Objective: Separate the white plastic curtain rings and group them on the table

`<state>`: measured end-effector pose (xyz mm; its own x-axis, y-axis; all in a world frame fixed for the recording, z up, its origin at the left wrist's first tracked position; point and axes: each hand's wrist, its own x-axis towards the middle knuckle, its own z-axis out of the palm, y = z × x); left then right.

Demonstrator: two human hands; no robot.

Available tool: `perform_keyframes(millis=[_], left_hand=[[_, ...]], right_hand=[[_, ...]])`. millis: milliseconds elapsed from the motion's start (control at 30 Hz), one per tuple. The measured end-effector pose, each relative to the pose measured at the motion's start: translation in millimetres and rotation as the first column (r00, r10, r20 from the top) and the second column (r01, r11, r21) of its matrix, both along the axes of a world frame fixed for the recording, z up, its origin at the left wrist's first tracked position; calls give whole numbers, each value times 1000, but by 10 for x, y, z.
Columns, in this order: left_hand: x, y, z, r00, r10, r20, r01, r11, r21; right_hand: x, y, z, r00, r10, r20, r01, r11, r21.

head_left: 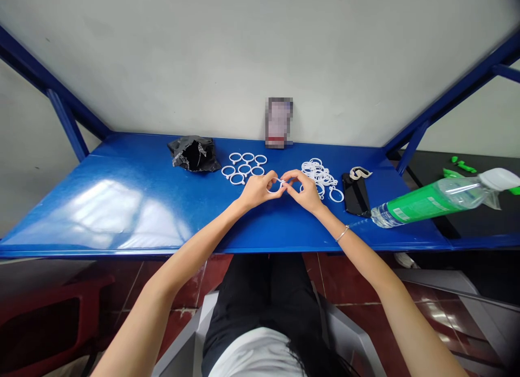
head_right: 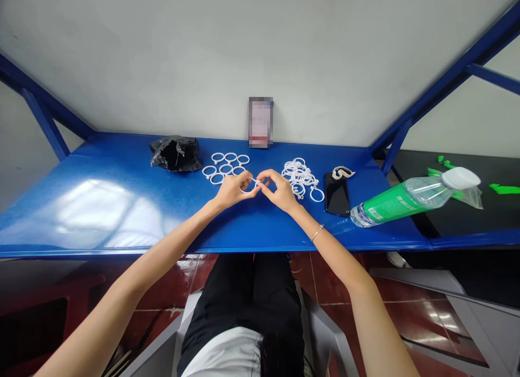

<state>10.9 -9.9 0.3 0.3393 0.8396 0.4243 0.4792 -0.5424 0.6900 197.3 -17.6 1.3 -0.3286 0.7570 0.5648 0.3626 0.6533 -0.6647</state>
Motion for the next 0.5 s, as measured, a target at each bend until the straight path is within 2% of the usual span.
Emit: perform_keyframes(millis=[200, 367, 500], left_hand=[[37, -20, -44, 990, -37, 137, 41, 999, -30], [87, -77, 17, 967, -55, 249, 75, 995, -69], [120, -150, 94, 951, -71, 301, 98, 993, -73]], right_hand=[[-35, -14, -25, 995, 5, -103, -20, 989, -148], [-44, -33, -52, 986, 0, -167, -13, 997, -77], [-52, -77, -7, 984, -20, -176, 12, 999, -48]])
